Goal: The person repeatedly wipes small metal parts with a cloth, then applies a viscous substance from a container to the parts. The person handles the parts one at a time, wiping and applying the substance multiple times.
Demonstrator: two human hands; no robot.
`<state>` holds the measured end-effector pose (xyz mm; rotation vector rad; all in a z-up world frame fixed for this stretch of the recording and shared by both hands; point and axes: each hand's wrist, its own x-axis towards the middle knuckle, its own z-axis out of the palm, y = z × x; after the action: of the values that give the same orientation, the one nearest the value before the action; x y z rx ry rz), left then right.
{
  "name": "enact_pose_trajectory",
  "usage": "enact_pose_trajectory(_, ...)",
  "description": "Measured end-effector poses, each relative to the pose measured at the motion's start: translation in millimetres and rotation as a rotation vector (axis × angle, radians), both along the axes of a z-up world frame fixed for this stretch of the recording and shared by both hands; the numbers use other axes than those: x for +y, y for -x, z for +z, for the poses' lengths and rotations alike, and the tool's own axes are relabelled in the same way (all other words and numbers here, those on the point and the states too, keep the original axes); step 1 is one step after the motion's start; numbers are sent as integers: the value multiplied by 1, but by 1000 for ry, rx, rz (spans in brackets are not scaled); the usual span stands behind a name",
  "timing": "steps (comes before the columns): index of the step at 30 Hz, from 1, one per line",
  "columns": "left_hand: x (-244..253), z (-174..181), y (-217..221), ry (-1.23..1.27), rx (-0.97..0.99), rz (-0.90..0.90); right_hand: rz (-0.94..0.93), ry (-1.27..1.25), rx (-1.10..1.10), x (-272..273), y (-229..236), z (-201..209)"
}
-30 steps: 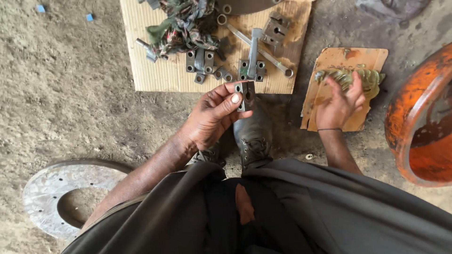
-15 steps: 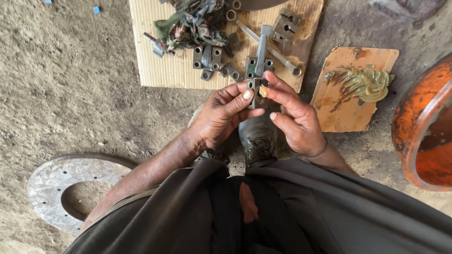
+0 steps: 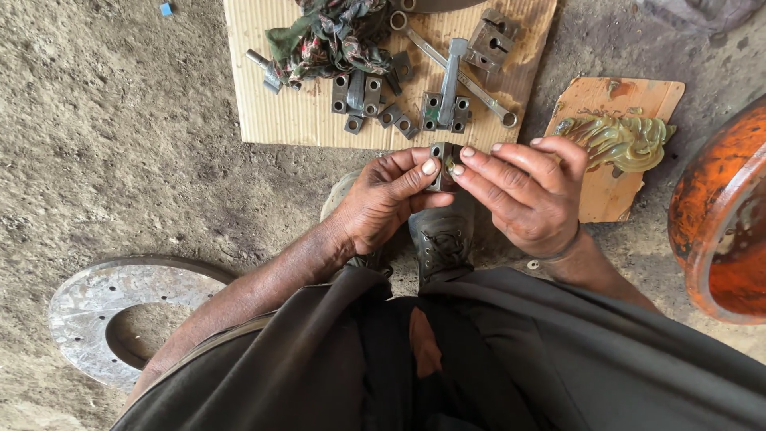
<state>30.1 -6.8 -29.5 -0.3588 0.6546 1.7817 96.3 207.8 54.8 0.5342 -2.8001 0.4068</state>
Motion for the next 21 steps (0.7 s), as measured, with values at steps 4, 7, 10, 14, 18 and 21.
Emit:
enact_pose_trajectory(4, 4, -3, -3, 4, 41, 41, -190, 318, -150, -7, 3, -2)
enact_pose_trajectory(7, 4, -1, -1, -9, 43, 43, -295, 497, -272, -18, -2, -4)
enact_pose_trajectory(10, 0, 2, 3, -33, 5, 23, -204, 361, -188, -21, -4, -9)
enact_pose_trajectory(14, -1, 3, 3, -30, -37, 5, -131, 272, -78, -13, -4, -11)
enact_pose_trajectory(18, 4, 3, -1, 67, 76, -50, -268, 335, -238, -11, -4, -10)
enact_pose_trajectory(21, 6, 2, 0, 120, 218, -96, -243, 155, -138, -15, 1, -9)
